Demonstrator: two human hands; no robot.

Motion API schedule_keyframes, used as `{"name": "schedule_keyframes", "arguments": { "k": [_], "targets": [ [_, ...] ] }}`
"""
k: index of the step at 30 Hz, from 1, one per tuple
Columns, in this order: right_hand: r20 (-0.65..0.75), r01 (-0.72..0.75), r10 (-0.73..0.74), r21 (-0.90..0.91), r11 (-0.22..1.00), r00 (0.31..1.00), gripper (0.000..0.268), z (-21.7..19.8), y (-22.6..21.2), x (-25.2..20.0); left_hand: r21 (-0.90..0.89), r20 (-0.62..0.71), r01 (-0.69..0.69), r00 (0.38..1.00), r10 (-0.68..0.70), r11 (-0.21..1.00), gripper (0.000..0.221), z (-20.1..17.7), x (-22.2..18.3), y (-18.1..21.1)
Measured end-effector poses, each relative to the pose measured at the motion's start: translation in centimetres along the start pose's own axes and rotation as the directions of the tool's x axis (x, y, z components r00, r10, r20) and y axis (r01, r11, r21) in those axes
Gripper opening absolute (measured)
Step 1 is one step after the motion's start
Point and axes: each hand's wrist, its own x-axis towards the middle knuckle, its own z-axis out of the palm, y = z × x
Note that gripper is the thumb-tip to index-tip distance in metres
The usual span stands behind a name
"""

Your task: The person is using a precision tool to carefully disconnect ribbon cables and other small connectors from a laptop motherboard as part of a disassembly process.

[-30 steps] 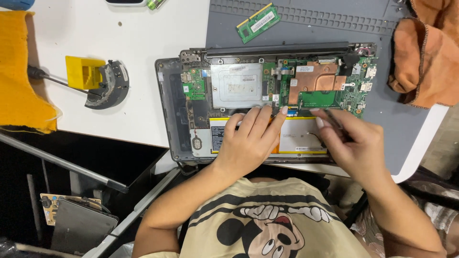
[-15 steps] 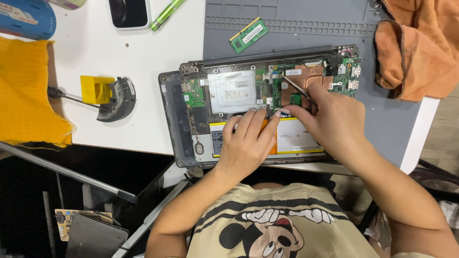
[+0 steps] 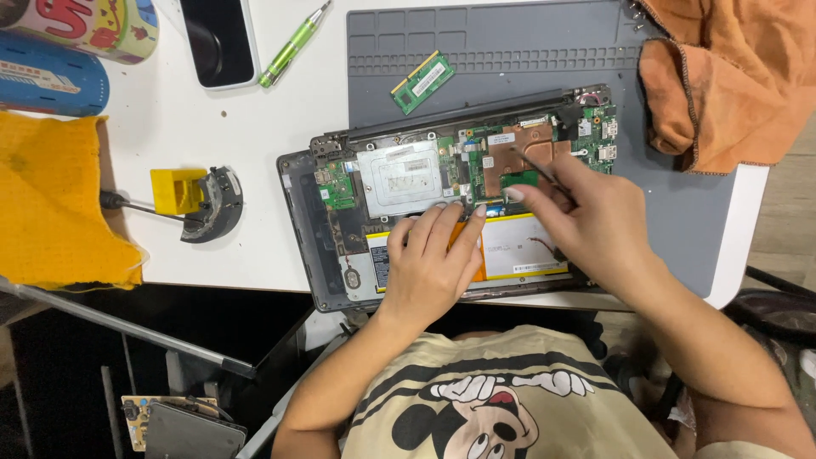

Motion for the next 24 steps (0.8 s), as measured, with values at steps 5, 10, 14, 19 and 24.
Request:
{"name": "schedule_keyframes", "arguments": {
  "k": [5, 10, 14, 19, 24],
  "targets": [
    [-0.095, -0.049, 0.072, 0.226, 0.973, 0.993, 0.042, -2.3, 1.6, -2.1, 0.008, 0.081, 0.007, 0.997, -0.008, 1.0, 0.033, -1.5, 0.7, 0.1],
    [-0.107, -0.15, 0.177, 0.217, 0.964, 0.978, 0.041, -2.3, 4.8, -4.9, 0.08, 0.128, 0.008, 0.992, -0.018, 0.997, 0.034, -1.2, 1.2, 1.3],
    [-0.143, -0.176, 0.217, 0.255, 0.951, 0.966, 0.031, -2.2, 6.4, -6.6, 0.096, 0.116, 0.017, 0.993, -0.028, 0.995, 0.035, -0.9, 1.7, 1.7],
    [-0.157, -0.168, 0.223, 0.304, 0.938, 0.962, 0.034, -2.5, 6.7, -7.1, 0.127, 0.132, -0.029, 0.991, 0.012, 0.992, 0.033, -1.2, 2.4, 1.6],
    [-0.136, -0.182, 0.233, 0.307, 0.934, 0.963, 0.037, -2.8, 7.1, -6.8, 0.197, 0.145, -0.094, 0.987, 0.066, 0.976, 0.027, -1.3, 3.2, 1.8]
  ]
}}
